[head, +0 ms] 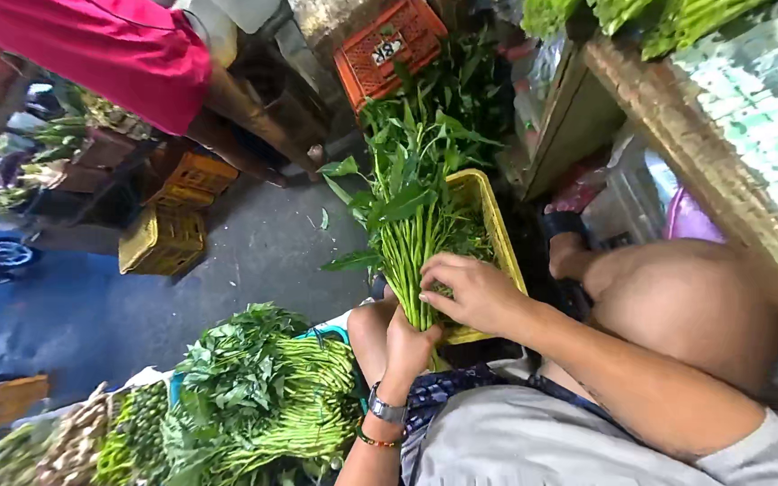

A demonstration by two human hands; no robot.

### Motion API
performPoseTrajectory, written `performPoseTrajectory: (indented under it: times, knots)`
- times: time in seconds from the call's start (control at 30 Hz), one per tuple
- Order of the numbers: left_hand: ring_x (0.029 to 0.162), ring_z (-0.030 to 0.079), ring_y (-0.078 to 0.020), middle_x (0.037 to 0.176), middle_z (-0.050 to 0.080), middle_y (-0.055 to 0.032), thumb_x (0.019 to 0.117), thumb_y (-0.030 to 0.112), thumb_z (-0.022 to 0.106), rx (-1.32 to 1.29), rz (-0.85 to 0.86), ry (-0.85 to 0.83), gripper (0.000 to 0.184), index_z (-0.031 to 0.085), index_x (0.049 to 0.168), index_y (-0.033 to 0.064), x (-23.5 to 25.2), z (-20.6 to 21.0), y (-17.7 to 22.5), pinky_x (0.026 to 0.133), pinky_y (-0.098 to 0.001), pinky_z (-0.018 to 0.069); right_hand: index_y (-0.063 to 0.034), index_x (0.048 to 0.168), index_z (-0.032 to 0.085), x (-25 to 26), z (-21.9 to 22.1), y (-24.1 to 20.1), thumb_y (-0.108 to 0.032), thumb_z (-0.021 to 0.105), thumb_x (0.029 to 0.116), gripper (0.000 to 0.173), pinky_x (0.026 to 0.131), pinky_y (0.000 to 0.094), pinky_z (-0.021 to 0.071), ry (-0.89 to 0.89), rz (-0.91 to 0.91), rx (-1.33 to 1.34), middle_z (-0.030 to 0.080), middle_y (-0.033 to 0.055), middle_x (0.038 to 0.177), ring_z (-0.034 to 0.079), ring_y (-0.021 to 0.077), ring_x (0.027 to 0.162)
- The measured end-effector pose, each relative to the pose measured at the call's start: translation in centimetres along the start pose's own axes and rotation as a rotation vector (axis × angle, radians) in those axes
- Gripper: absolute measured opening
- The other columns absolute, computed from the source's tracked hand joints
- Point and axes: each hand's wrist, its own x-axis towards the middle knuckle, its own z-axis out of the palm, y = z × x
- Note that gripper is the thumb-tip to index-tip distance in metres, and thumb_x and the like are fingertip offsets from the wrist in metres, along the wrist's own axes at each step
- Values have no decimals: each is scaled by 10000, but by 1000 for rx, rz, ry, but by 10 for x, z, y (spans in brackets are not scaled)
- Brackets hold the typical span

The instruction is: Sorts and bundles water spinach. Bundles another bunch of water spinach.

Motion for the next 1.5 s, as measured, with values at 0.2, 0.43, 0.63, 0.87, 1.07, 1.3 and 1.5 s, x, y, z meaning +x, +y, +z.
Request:
performPoseTrajectory:
  times: [0.2, 0.43, 0.63, 0.87, 1.07, 1.3, 1.5]
  knots:
    - [815, 693, -80, 906, 708, -36, 756, 81, 769, -143, 45, -87, 414, 638, 1142, 2, 10, 5, -9, 750, -294, 594, -102, 1232, 696, -8, 17, -2, -205, 576, 1031, 255, 1067, 508, 473, -323, -31, -132, 641, 87, 1322, 611, 292, 1217]
    - [726, 698, -139, 819, 712, -50, 705, 65, 747, -309, -66, -190, 322, 665, 1012, 15, 27, -32, -22, 661, -338, 603, -80, 1244, 663, -1, 30, -7, -61, 517, 1011, 276, 1044, 530, 469, -422, -122, -168, 643, 125, 1276, 612, 335, 1185]
    - [626, 685, -208, 769, 697, -123, 769, 80, 754, -463, -131, -318, 297, 637, 1023, -20, 36, -60, -30, 594, -367, 606, -124, 1358, 608, 2, 36, -15, -71, 538, 1012, 357, 1024, 522, 482, -397, -171, -170, 652, 132, 1251, 616, 335, 1181]
    - [597, 668, -197, 759, 687, -105, 759, 114, 767, -560, 28, -450, 384, 606, 1088, -2, 2, -73, -33, 579, -351, 596, -248, 1449, 589, 3, 31, -31, 4, 642, 920, 588, 1245, 577, 262, -47, -498, -548, 426, 89, 1606, 315, 336, 1525]
    - [678, 707, -221, 854, 722, -105, 719, 176, 836, -468, 217, -549, 544, 600, 1179, 7, -42, -73, -37, 641, -382, 628, -151, 1399, 615, 32, 22, -44, 26, 751, 830, 611, 1281, 584, 167, -220, -892, -808, 493, 124, 1564, 329, 350, 1526]
    - [951, 731, -187, 1032, 745, -77, 688, 315, 894, -70, 239, -382, 690, 622, 1255, 31, -55, -61, -39, 885, -421, 616, -81, 1239, 687, 29, 38, -60, -33, 717, 879, 365, 1016, 570, 433, -620, -666, -873, 712, 150, 1105, 640, 352, 1095]
    - [963, 721, -185, 1044, 732, -97, 686, 297, 932, -116, 247, 39, 704, 619, 1255, 27, -40, -9, -28, 891, -439, 602, -59, 1097, 743, 30, 39, -66, -3, 680, 892, 221, 1053, 557, 403, -702, -511, -1005, 720, 124, 1025, 644, 310, 1042]
